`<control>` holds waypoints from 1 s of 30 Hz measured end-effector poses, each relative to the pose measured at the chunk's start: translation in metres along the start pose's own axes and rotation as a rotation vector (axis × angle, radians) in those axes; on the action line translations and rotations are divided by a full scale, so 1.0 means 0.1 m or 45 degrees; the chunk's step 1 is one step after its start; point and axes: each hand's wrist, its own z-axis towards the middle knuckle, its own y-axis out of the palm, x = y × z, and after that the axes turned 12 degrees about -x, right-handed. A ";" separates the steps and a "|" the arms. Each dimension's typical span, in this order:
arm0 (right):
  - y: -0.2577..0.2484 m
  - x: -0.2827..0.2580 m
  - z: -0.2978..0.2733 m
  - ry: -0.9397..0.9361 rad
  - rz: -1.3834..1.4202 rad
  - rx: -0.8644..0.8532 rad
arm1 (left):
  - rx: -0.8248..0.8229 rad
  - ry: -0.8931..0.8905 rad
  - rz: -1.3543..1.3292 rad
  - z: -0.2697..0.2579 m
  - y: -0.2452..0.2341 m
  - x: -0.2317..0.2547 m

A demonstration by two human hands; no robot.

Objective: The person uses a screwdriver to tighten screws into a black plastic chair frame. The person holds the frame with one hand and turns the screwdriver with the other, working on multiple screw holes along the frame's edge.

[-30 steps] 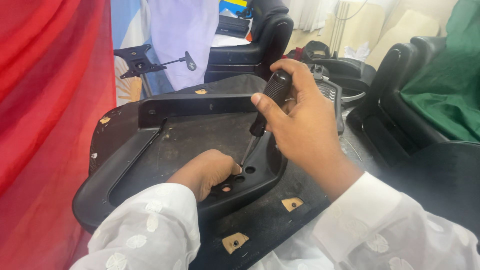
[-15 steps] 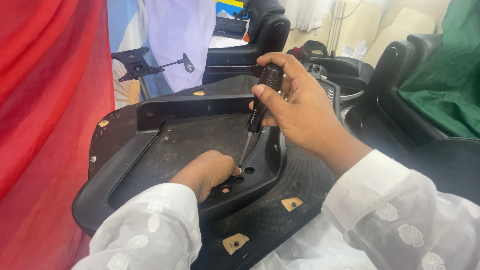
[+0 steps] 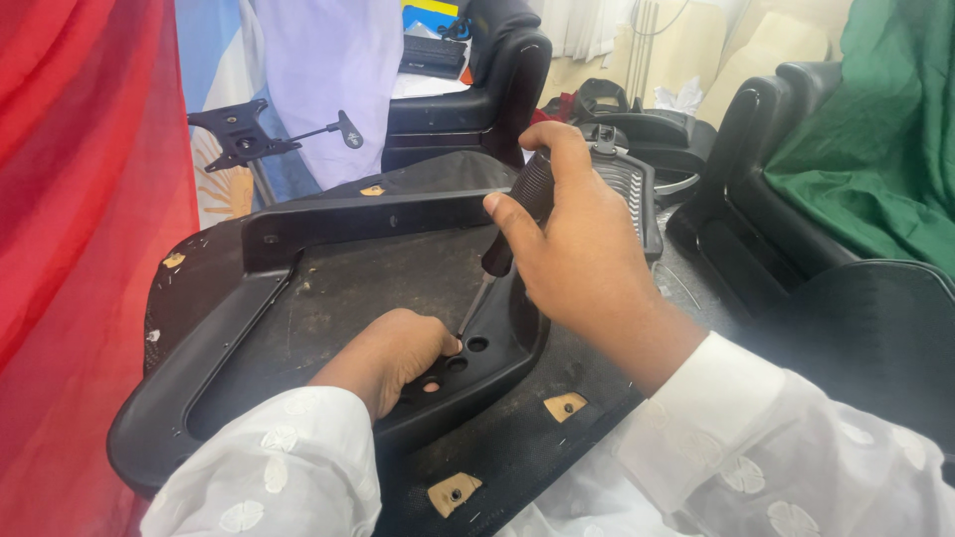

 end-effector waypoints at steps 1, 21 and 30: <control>0.00 0.02 0.01 -0.014 0.001 -0.017 | -0.005 -0.002 -0.010 0.00 0.00 0.00; -0.02 -0.12 0.10 -0.081 0.104 -0.119 | 0.000 -0.019 0.100 0.02 0.01 0.00; -0.08 -0.11 0.17 -0.058 0.240 -0.352 | -0.021 0.007 0.075 0.07 0.01 -0.06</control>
